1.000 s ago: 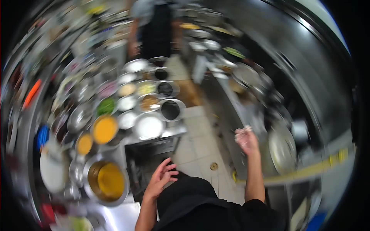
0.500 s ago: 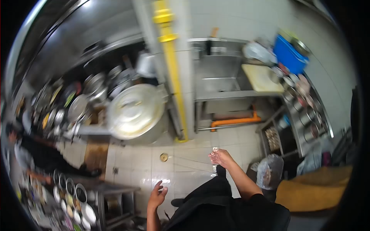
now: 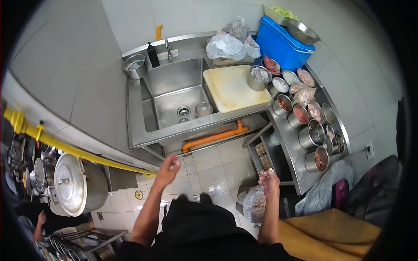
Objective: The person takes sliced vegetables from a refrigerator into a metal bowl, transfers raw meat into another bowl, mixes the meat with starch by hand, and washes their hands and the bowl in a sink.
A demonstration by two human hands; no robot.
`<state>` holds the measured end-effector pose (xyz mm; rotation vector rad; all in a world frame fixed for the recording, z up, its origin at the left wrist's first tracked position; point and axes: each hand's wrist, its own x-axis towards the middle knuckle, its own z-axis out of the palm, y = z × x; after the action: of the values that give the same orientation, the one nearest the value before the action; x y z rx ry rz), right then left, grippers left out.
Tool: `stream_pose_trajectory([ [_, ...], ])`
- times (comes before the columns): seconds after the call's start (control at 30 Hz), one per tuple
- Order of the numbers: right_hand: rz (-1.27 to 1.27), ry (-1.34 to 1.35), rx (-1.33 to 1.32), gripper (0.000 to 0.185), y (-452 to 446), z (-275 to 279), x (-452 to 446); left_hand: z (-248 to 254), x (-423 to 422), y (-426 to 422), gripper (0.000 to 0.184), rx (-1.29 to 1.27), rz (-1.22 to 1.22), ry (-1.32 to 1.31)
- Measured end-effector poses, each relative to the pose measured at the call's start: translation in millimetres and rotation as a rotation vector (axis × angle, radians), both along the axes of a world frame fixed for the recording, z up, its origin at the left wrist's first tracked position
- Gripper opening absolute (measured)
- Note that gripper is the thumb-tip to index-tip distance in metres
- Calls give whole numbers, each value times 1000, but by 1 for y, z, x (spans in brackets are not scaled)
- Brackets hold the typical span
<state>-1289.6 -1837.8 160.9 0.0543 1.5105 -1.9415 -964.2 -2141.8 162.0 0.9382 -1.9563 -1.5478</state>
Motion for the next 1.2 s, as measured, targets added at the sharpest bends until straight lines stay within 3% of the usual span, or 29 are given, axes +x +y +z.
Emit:
stream_pose_trajectory([
  [0.07, 4, -18, 13, 15, -17, -6, -9, 5, -30, -50, 43, 255, 63, -102],
  [0.13, 32, 40, 54, 16, -52, 0, -6, -2, -66, -107, 48, 523, 192, 36],
  [0.27, 205, 182, 288, 24, -116, -2, -16, -33, -155, -261, 73, 814, 270, 315],
  [0.4, 281, 423, 264, 30, -170, 8, -33, -73, -252, -413, 83, 931, 360, 466],
  [0.5, 238, 344, 300, 33, -225, 46, -33, -88, -308, -489, 82, 983, 473, 402],
  [0.6, 325, 515, 370, 36, -257, 35, -48, -80, -341, -533, 75, 1105, 543, 563],
  [0.63, 306, 456, 371, 37, -269, 28, -52, -73, -351, -546, 62, 1158, 649, 603],
  [0.67, 301, 450, 390, 37, -285, 26, -55, -61, -354, -554, 62, 1175, 648, 590],
  [0.73, 409, 450, 359, 37, -316, 21, -62, -58, -350, -564, 48, 1345, 411, 1490],
  [0.77, 427, 476, 329, 35, -337, 22, -63, -75, -346, -560, 48, 1358, 445, 1482],
  [0.83, 515, 440, 301, 32, -379, 27, -67, -114, -330, -549, 40, 1220, 686, 1091],
  [0.87, 542, 437, 300, 32, -397, 23, -72, -170, -319, -534, 47, 1034, 653, 713],
  [0.93, 678, 454, 297, 32, -428, 13, -74, -243, -278, -475, 36, 424, 519, -360],
  [0.97, 694, 359, 303, 31, -444, 18, -70, -270, -254, -432, 33, 684, 661, -339],
  [1.0, 753, 372, 302, 31, -455, 16, -69, -300, -237, -386, 35, 1031, 916, 14],
  [1.03, 818, 387, 348, 31, -462, 8, -69, -305, -224, -361, 40, 1160, 887, -357],
  [1.1, 909, 343, 336, 33, -473, -7, -66, -344, -202, -311, 69, 1510, 688, -80],
  [1.13, 935, 291, 335, 34, -477, -13, -64, -364, -203, -294, 69, 1553, 692, -22],
  [1.2, 980, 242, 309, 35, -478, -28, -62, -434, -210, -277, 70, 1333, 664, -12],
])
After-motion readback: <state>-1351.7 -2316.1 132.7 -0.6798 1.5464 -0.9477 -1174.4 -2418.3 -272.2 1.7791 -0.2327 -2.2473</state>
